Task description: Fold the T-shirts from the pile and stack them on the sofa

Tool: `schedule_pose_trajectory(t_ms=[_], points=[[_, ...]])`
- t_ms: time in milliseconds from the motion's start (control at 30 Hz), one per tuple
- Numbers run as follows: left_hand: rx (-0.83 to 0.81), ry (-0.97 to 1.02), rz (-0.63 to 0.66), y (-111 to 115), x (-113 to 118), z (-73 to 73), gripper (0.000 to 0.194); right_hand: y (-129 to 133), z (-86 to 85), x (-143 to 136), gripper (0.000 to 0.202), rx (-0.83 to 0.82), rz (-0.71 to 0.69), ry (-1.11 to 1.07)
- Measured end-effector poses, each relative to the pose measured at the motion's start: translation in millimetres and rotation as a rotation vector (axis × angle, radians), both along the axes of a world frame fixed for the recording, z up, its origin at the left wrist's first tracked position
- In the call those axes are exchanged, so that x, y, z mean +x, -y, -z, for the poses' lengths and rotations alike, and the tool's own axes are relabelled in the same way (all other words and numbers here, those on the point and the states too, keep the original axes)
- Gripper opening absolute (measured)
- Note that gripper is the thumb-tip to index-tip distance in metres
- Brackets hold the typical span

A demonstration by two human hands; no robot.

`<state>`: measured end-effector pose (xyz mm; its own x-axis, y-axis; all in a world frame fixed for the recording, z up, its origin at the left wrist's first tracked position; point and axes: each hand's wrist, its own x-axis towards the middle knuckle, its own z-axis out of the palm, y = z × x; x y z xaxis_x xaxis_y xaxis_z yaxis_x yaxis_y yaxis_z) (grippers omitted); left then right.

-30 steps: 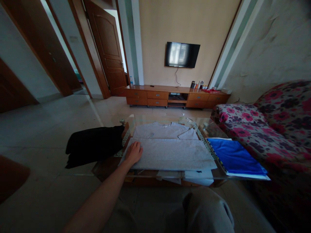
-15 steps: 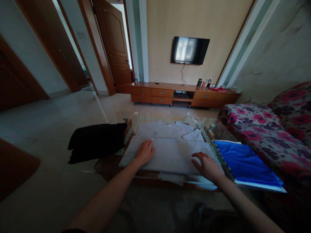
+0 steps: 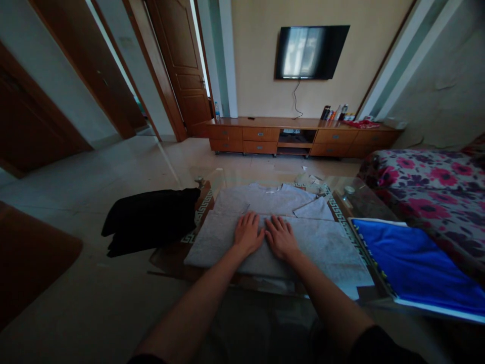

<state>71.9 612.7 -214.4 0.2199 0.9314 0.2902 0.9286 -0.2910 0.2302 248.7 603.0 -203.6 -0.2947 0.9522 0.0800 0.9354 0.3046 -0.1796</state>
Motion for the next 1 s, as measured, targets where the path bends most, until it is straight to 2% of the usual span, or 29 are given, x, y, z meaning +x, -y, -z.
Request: schedule_pose_trajectory(t_ms=[67, 167, 300, 400, 567, 633, 700, 767, 833, 933, 1000], points=[[-0.023, 0.004, -0.068, -5, 4, 5.6, 0.063, -4, 5.3, -3, 0.059, -0.003, -0.020, -0.003], [-0.067, 0.002, -0.077, -11, 3, 11.4, 0.066, -7, 10.2, 4, 0.061, -0.008, -0.052, -0.012], [-0.039, -0.018, -0.044, -14, -16, 11.4, 0.064, -9, 12.7, 37, 0.065, -0.017, -0.005, 0.012], [-0.003, -0.059, -0.124, -15, -49, 9.8, 0.063, -10, 15.2, 79, 0.065, -0.002, 0.086, 0.061], [-0.104, -0.119, -0.360, -16, -120, 13.5, 0.068, -5, 20.4, 155, 0.062, 0.037, 0.278, 0.123], [-0.140, -0.117, -0.374, -15, -141, 17.7, 0.071, -3, 22.4, 174, 0.063, 0.066, 0.319, 0.134], [-0.152, -0.117, -0.313, -12, -155, 22.2, 0.073, -1, 24.4, 183, 0.064, 0.095, 0.341, 0.136], [-0.127, -0.121, -0.246, -9, -161, 24.4, 0.071, 0, 25.8, 185, 0.064, 0.108, 0.348, 0.129], [-0.053, -0.123, -0.237, -5, -161, 21.8, 0.066, 1, 25.4, 182, 0.063, 0.106, 0.356, 0.126], [0.103, -0.116, -0.257, 2, -149, 8.3, 0.058, 9, 18.8, 174, 0.064, 0.148, 0.428, 0.128], [0.167, -0.106, -0.207, 10, -134, -2.9, 0.054, 20, 10.8, 165, 0.063, 0.209, 0.446, 0.132]])
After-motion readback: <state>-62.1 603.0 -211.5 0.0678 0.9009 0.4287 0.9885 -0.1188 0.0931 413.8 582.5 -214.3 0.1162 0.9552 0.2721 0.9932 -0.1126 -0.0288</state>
